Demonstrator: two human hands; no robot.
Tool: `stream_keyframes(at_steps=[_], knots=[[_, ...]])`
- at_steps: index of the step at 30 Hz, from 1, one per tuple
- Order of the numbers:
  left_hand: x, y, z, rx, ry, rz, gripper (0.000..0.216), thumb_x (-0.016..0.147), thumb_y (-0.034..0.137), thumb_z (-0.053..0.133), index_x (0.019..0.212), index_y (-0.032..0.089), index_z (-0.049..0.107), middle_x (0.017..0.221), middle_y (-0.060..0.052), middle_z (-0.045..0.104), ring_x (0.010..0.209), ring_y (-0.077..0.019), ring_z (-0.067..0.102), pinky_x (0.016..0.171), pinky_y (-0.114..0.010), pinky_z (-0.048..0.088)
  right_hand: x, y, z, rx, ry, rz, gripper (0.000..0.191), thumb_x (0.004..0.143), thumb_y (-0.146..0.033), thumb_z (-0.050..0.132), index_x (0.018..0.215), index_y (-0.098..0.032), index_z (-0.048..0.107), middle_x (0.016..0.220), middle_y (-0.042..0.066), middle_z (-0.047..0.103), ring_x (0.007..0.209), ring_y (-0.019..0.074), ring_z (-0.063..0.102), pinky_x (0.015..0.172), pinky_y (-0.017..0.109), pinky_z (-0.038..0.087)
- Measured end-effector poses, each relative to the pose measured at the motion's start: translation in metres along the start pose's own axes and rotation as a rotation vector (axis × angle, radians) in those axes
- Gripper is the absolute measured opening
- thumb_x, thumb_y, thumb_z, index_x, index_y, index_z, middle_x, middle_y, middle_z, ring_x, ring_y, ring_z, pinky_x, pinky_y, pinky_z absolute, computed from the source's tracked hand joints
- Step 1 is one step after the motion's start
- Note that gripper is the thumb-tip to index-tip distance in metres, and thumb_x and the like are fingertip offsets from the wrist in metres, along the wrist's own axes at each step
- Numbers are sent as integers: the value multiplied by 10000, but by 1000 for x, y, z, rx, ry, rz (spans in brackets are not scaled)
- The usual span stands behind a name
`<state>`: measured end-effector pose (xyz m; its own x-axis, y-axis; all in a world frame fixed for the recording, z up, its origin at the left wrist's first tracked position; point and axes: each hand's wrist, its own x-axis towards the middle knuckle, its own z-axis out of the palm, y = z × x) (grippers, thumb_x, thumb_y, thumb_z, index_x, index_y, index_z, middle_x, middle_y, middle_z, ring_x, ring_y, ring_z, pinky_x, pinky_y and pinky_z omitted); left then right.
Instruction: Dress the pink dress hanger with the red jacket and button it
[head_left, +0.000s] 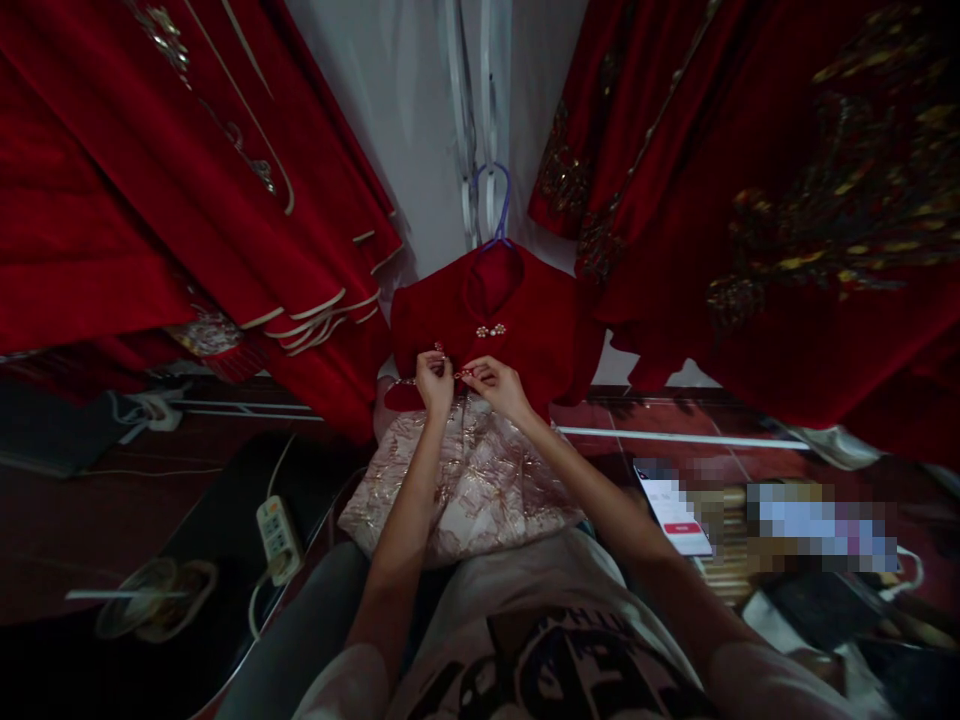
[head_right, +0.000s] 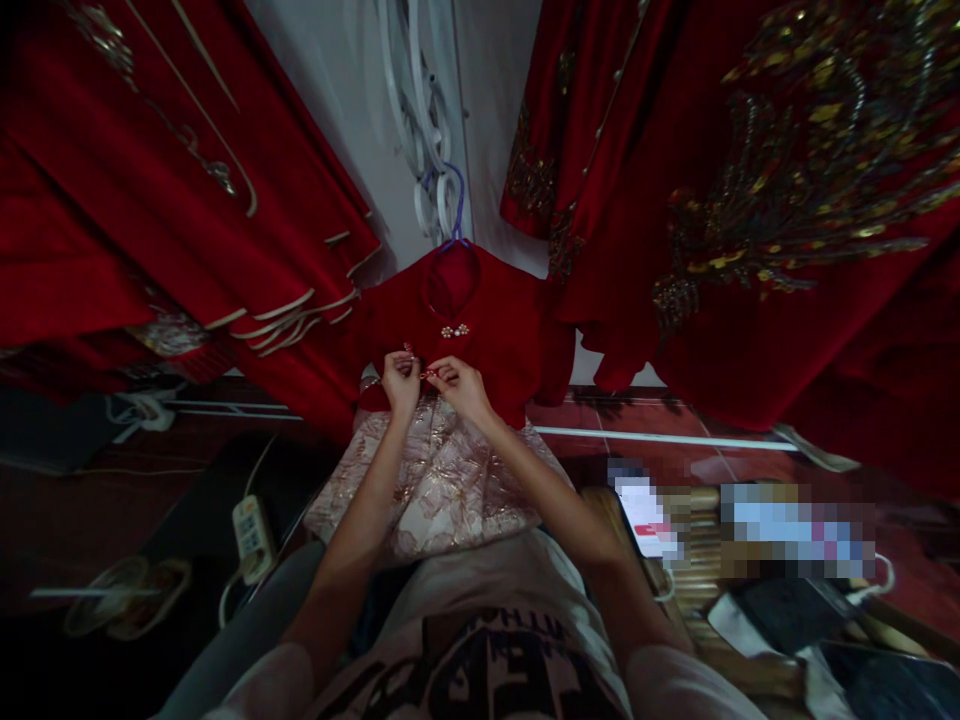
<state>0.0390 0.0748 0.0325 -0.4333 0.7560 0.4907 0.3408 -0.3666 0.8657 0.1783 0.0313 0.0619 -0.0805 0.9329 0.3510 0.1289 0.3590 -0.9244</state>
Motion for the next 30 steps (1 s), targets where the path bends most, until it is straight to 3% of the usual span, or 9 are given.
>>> stream_keyframes(at_steps=[5,10,15,22,30], knots=[[3,1,-7,-191,-71,-63,125,737,167,588,862,166,591,842,-35,657,771,-118,631,768,-258,515,20,5,12,23,25,-41,221,753,-341,665,918,-194,673,794,5,640,701,104,594,655,213,501],[11,-1,-13,-209,-98,-129,159,708,151,606,867,155,604,883,-55,686,821,-133,657,850,-311,523,36,7,23,-13,53,-40,200,741,-296,656,907,-185,660,789,3,650,678,101,593,680,228,508],[19,-3,-11,-285,-169,-180,239,674,93,613,903,154,581,965,-74,692,875,-136,671,907,-337,516,42,10,25,-74,80,-80,171,750,-261,634,900,-184,660,779,3,647,673,105,588,677,233,503],[21,3,-5,-335,-170,-242,218,655,88,624,870,125,642,939,-91,714,870,-156,681,928,-365,514,50,15,27,-114,101,-126,168,760,-227,618,911,-175,668,779,5,637,672,107,582,678,232,500],[17,5,-14,-220,-201,-112,249,689,267,687,894,128,715,908,-95,740,792,-170,693,846,-365,553,48,16,29,-155,122,-168,144,802,-229,586,925,-189,649,871,28,659,736,124,594,725,250,509]])
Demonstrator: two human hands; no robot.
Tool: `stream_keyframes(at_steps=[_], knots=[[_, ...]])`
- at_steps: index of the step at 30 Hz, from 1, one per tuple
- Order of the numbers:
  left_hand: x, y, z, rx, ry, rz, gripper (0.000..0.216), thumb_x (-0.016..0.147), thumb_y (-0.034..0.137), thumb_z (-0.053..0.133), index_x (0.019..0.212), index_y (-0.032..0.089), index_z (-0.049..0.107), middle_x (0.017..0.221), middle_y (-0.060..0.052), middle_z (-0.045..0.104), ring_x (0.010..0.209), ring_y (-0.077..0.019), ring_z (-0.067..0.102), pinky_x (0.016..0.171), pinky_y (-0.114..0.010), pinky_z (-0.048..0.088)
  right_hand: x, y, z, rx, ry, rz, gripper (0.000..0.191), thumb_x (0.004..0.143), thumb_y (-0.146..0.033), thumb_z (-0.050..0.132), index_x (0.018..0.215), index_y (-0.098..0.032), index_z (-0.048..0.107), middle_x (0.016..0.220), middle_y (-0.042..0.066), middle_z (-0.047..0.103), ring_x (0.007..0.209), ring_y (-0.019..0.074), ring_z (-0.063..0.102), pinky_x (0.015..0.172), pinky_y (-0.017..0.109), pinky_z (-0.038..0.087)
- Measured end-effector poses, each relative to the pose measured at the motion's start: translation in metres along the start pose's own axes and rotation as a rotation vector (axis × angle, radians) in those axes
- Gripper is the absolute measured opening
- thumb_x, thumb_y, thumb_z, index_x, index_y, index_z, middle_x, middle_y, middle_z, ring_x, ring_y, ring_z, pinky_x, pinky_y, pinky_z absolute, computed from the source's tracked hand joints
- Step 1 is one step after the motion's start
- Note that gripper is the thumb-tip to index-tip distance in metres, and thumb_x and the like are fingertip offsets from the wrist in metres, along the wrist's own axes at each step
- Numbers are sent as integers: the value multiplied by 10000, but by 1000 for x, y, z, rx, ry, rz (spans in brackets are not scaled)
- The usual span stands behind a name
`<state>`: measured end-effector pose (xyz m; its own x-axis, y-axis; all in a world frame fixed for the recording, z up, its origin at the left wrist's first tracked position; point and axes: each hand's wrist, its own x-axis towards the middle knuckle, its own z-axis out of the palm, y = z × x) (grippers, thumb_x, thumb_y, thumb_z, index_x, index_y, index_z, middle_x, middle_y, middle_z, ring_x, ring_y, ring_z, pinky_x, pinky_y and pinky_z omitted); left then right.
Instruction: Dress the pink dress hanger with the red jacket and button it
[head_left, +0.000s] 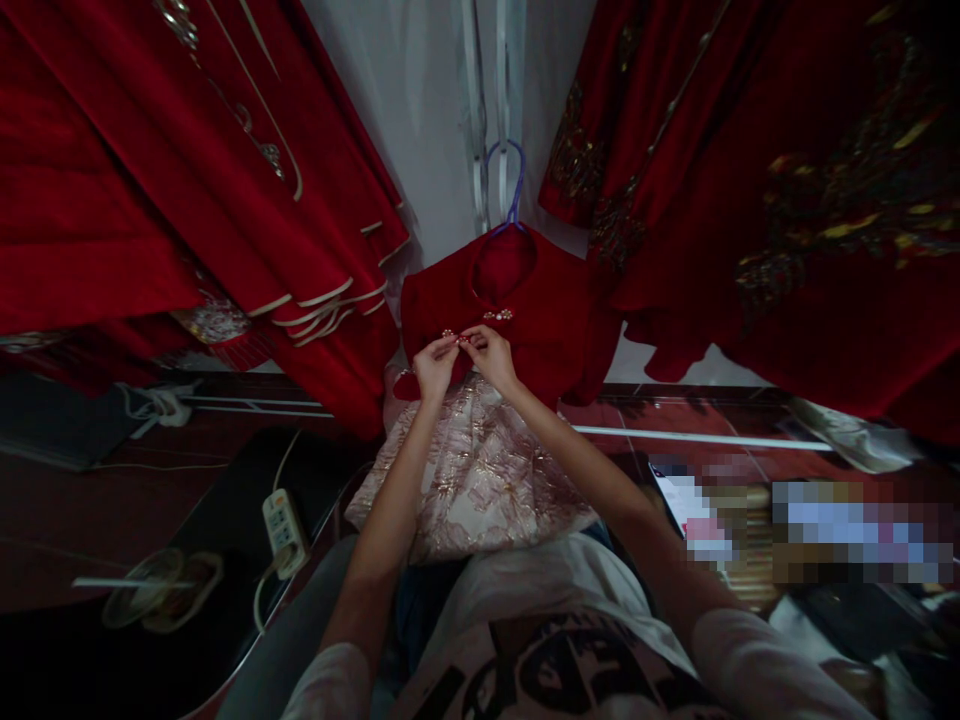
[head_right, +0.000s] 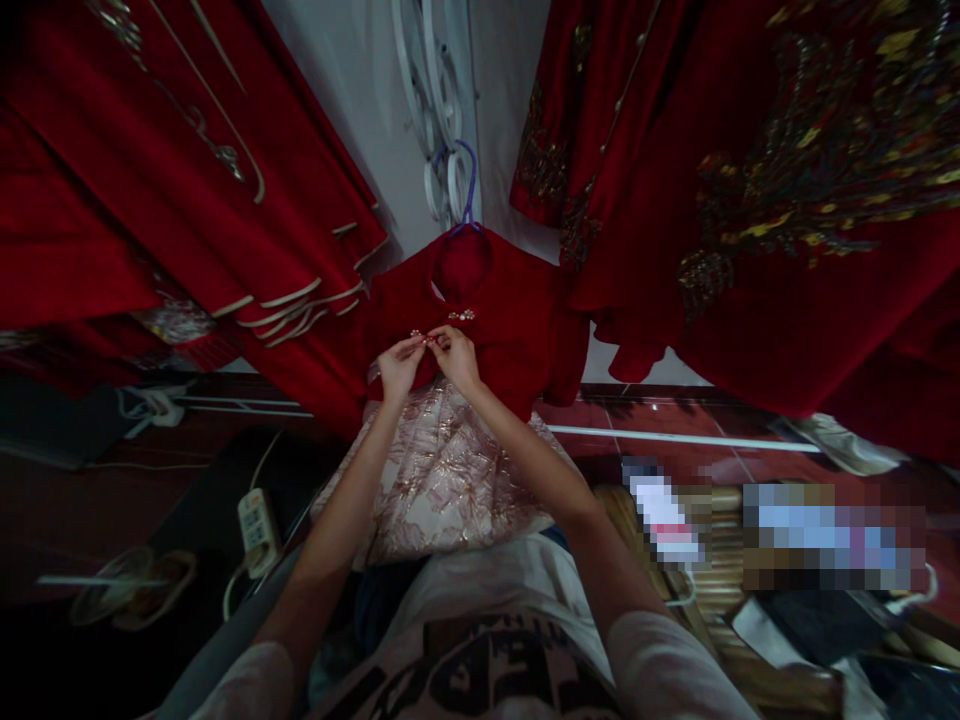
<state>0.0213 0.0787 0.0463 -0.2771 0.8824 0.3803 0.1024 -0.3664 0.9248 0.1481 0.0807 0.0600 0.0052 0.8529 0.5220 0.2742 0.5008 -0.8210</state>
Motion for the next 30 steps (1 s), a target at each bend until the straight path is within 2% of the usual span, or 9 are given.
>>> stream_keyframes(at_steps=[4,8,13,16,19,22,25,28,30], knots=[[7,4,-9,95,-78,19,235,665,261,710,867,142,731,867,-84,741,762,-179,694,821,-368,558,-1,-1,-2,-29,3,-18,139,834,-246,562,930,-193,647,903,37,661,757,130,598,753,258,509],[16,6,-12,31,-139,19,236,614,246,752,815,137,696,838,-78,726,762,-167,682,850,-361,543,-2,-4,-6,-68,-13,-33,158,859,-256,545,964,-192,645,923,45,668,781,139,620,771,268,517],[2,-5,-16,-95,-230,55,394,729,319,688,1079,163,598,975,-94,697,935,-170,665,955,-384,485,-15,5,-19,27,-134,62,279,907,-198,461,1164,-197,569,1079,73,693,953,161,669,884,332,517],[-19,-20,-26,147,-217,128,509,675,326,743,1139,190,580,1129,-113,635,1081,-215,602,1023,-427,426,-29,17,-32,108,-199,153,302,869,-145,490,1163,-179,550,1153,101,668,1053,156,644,915,340,512],[-38,-34,-40,470,-205,176,652,552,252,815,1170,211,609,1210,-134,574,1186,-296,521,1061,-490,367,-45,27,-48,-8,-201,151,247,825,-175,569,1071,-171,589,1089,97,673,985,164,651,863,334,524],[-45,-39,-50,586,-241,216,413,691,228,700,1103,213,670,1165,-139,607,1120,-296,562,1030,-485,392,-60,30,-62,-235,-214,113,216,792,-186,611,1008,-179,617,903,55,668,815,158,633,760,308,512],[-45,-31,-51,564,-244,219,215,773,232,618,963,225,718,1000,-115,677,938,-264,628,944,-430,452,-72,26,-67,-440,-197,75,283,755,-195,648,1035,-206,611,873,42,629,802,170,590,674,270,464],[-40,-12,-49,550,-166,197,138,748,216,650,855,232,735,845,-90,677,806,-244,629,896,-376,459,-82,20,-65,-566,-133,20,239,760,-190,630,995,-224,605,901,48,612,835,186,570,634,254,428],[-40,5,-49,603,-117,194,164,760,222,645,893,234,739,800,-80,653,761,-236,618,862,-353,455,-89,17,-63,-557,-135,5,139,810,-187,566,936,-228,609,844,31,614,755,168,572,618,251,423]])
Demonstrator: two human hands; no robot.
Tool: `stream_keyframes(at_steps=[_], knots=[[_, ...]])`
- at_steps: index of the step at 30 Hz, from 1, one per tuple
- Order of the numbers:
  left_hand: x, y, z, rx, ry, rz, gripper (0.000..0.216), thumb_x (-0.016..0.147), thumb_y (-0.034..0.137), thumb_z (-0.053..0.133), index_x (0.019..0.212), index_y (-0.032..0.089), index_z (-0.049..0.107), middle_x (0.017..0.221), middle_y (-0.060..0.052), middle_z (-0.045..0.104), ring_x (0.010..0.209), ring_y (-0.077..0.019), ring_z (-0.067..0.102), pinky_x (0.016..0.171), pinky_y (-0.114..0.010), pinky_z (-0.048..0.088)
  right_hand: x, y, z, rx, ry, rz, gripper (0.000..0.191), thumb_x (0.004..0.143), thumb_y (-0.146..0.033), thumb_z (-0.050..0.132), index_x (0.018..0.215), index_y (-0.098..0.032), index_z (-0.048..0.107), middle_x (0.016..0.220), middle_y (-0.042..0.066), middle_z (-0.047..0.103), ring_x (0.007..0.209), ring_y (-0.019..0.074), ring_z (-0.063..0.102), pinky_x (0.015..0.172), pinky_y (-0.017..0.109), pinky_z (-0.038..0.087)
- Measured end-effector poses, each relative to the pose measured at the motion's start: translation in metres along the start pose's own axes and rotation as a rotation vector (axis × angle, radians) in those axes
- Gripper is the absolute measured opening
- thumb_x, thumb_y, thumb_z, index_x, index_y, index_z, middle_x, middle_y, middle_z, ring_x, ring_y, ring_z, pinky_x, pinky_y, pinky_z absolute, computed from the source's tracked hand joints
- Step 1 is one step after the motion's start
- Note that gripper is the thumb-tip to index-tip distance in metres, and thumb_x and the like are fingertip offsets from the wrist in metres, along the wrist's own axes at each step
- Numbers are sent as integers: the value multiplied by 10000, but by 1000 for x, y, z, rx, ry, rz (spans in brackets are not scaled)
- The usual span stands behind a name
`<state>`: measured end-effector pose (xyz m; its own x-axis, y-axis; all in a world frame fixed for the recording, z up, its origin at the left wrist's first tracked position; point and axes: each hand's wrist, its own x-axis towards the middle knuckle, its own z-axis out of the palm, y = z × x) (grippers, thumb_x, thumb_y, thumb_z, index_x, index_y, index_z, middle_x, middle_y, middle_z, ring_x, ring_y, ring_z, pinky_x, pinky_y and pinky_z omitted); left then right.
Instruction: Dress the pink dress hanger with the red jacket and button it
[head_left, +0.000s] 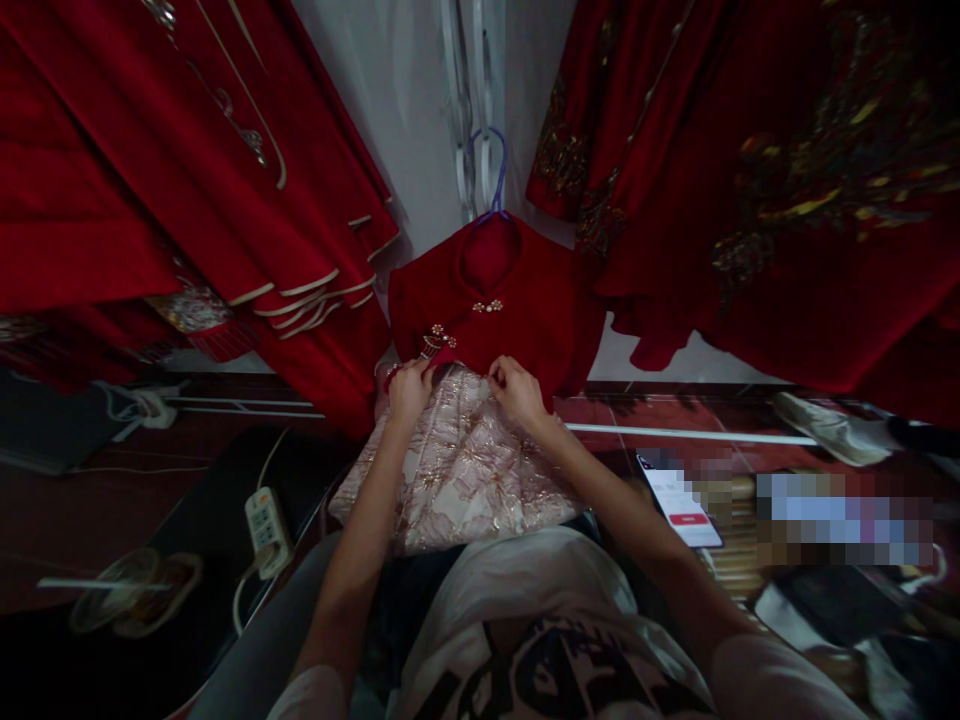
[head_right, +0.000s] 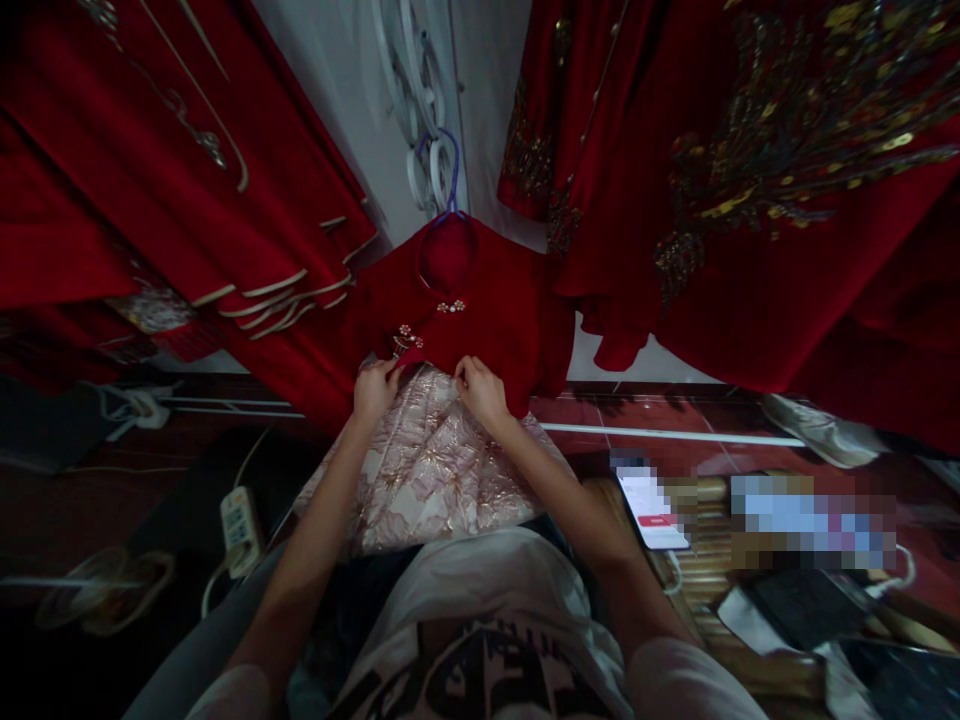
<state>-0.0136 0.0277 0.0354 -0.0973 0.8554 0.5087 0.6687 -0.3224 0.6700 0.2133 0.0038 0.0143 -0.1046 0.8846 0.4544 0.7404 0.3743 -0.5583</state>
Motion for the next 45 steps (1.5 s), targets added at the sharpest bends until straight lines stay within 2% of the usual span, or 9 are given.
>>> stream_keyframes(at_steps=[3,8,13,17,24,28,32,39,45], knots=[[-7,22,-13,111,83,27,263,837,269,575,1063,245,706,898,-84,639,801,-230,612,846,-337,442,-8,-1,3,61,-23,39,174,854,-216,519,992,-228,623,846,25,650,717,167,606,649,274,465],[-57,43,4,9,14,64,220,853,333,584,1017,239,694,942,-77,647,919,-230,605,893,-341,444,-11,6,14,112,95,76,496,834,-165,504,1330,-160,480,1352,138,523,1175,250,547,972,400,457],[-95,31,43,-347,-44,-117,326,886,350,537,1166,223,647,1133,-93,668,1067,-205,614,959,-358,468,-3,23,34,352,31,127,373,810,-146,513,1181,-155,546,1141,108,637,1030,203,608,940,381,484],[-80,20,47,-425,-41,-205,291,855,223,517,1097,191,676,1120,-82,692,1024,-180,644,942,-355,496,6,33,36,391,78,175,228,780,-179,573,1007,-168,595,976,78,632,872,175,602,826,326,512],[-44,19,54,-413,-47,-224,266,669,165,672,935,175,664,765,-10,675,713,-120,639,722,-251,525,16,36,34,319,52,70,104,752,-191,586,856,-196,577,893,29,592,828,157,573,769,286,486],[-57,12,76,-355,122,-187,202,686,166,668,877,180,606,751,9,617,679,-98,582,683,-221,492,18,38,42,368,-12,126,287,673,-123,605,946,-190,547,861,8,610,782,138,584,733,260,488],[-68,4,86,-399,221,-192,192,725,203,658,903,182,590,808,-2,611,727,-99,583,722,-227,496,15,36,37,402,-57,161,189,708,-121,572,887,-174,598,801,16,640,713,118,600,704,246,496],[-68,5,78,-634,185,-278,207,697,225,676,885,173,606,823,-23,643,759,-110,621,728,-237,518,4,15,14,563,-109,205,204,687,-176,645,890,-165,665,791,35,689,694,125,641,697,250,526],[-72,6,75,-641,153,-228,205,680,187,676,865,181,586,840,-11,630,781,-107,618,752,-239,518,-2,-7,18,664,-209,133,219,692,-239,694,893,-161,653,796,39,684,719,131,647,709,255,532]])
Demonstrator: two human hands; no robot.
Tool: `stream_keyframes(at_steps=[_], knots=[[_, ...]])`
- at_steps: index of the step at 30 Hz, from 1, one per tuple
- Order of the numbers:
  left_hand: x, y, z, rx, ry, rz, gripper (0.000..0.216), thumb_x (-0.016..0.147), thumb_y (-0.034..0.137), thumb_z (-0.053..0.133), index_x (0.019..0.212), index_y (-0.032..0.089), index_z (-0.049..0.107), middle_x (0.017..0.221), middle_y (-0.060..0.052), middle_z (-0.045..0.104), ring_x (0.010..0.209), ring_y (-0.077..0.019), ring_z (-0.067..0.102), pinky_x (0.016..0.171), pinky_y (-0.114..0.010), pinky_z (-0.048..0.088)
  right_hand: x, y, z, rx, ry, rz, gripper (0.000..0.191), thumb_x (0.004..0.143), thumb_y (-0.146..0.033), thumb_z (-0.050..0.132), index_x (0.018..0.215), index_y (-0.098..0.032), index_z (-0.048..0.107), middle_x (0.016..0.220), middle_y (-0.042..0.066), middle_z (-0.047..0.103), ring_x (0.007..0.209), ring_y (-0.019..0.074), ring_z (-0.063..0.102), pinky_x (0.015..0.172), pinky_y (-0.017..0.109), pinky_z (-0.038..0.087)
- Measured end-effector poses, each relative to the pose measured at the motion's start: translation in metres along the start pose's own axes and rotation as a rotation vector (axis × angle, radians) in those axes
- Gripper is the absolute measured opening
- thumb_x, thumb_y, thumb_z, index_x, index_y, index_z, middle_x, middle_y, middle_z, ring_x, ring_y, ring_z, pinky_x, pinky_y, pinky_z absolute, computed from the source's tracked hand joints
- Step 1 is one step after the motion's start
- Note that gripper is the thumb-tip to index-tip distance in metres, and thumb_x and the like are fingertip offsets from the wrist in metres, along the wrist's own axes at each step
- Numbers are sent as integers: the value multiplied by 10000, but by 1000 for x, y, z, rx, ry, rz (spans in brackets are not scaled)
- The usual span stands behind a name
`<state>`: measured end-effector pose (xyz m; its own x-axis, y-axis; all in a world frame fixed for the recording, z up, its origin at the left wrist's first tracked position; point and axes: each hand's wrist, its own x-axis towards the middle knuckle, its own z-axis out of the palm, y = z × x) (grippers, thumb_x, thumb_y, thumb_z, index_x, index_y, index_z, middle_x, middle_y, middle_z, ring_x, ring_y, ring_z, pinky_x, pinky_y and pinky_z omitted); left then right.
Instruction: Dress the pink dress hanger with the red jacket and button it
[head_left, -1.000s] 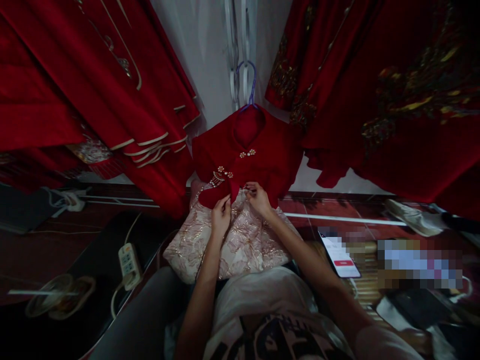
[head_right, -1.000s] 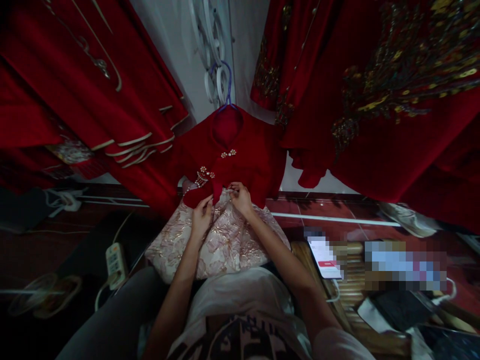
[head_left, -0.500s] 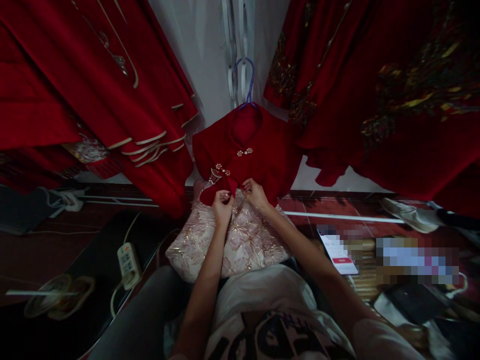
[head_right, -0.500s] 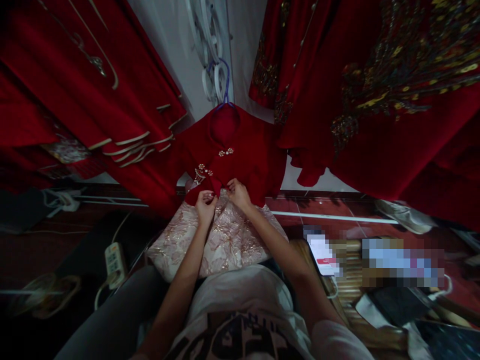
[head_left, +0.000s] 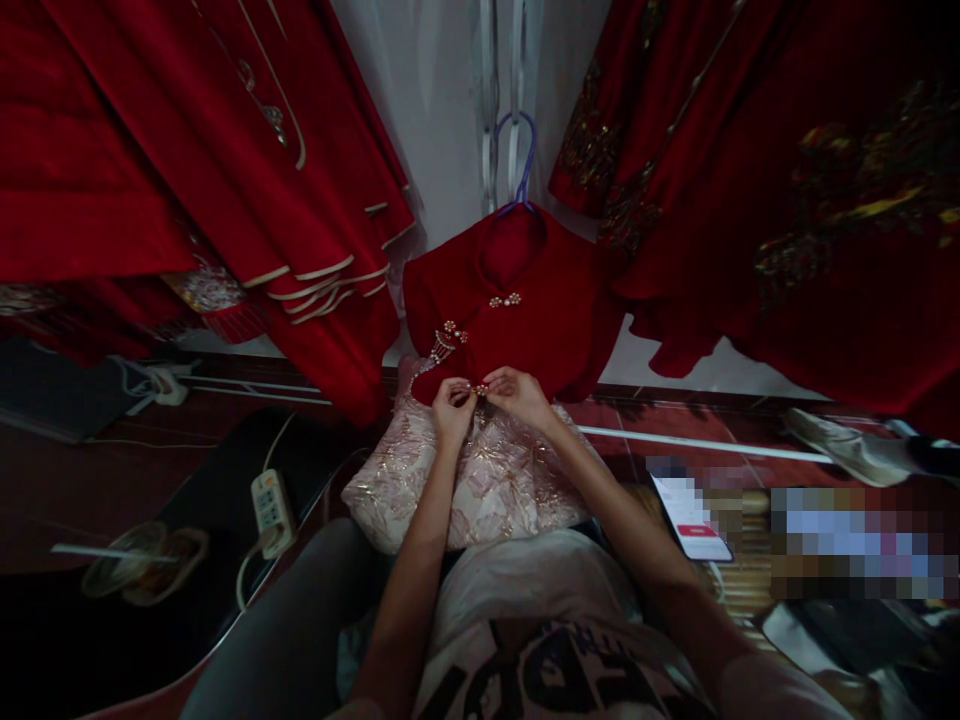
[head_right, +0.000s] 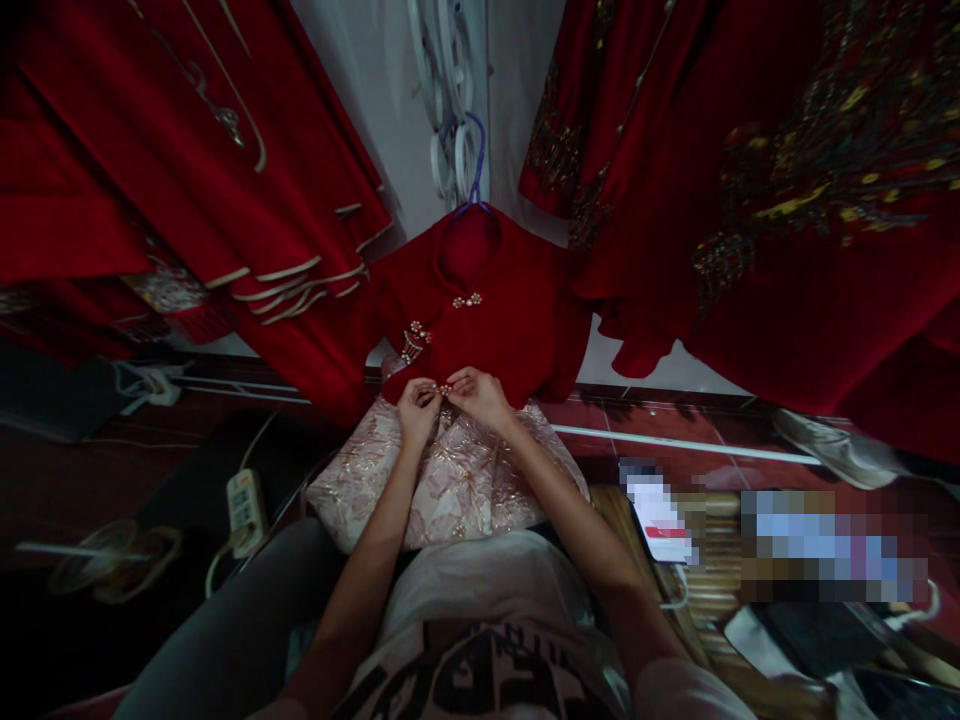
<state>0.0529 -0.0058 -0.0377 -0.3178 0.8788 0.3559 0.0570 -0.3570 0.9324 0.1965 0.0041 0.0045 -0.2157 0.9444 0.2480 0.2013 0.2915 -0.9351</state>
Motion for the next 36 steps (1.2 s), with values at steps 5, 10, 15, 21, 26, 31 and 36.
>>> stream_keyframes(at_steps=[5,10,15,21,26,31,36], knots=[[0,0,-1,-6,-5,-16,198,694,208,675,880,175,614,850,-24,646,783,-112,625,766,-252,529,-4,0,15,-61,135,-120,217,791,-301,654,967,-179,619,848,33,669,740,123,637,721,251,536],[-2,4,-2,-65,-24,-36,234,700,212,671,929,169,657,919,-53,684,820,-125,649,819,-287,544,-6,6,19,-149,202,-179,161,853,-308,601,951,-184,629,881,41,667,775,138,644,741,264,534],[-1,-1,-3,-35,-12,-70,228,717,243,674,930,163,686,947,-71,712,864,-147,673,820,-297,551,-9,8,25,-187,271,-202,167,875,-321,579,968,-193,631,915,41,664,804,151,641,781,283,520],[-1,-5,-5,36,-9,-73,201,705,278,704,864,155,703,880,-70,728,799,-160,688,797,-331,568,-2,5,27,-215,280,-159,172,885,-328,553,961,-197,636,944,57,655,818,151,642,791,271,518],[-2,-2,-5,61,-19,-18,170,737,247,661,889,172,652,883,-43,683,808,-128,651,765,-273,556,3,5,17,-191,142,-126,175,867,-287,559,1000,-193,622,965,55,661,813,138,647,752,258,532],[0,-4,-5,-40,110,-2,308,754,236,625,1047,206,534,1002,-42,586,772,-95,591,664,-218,548,2,9,-16,-145,45,-21,249,818,-276,603,1055,-202,618,969,46,683,713,121,650,654,245,530],[-2,1,-4,30,53,34,226,778,278,641,974,193,566,950,-41,593,779,-99,578,641,-194,528,8,10,-38,-25,120,-8,211,825,-291,554,981,-167,621,857,44,670,633,121,642,590,242,523]])
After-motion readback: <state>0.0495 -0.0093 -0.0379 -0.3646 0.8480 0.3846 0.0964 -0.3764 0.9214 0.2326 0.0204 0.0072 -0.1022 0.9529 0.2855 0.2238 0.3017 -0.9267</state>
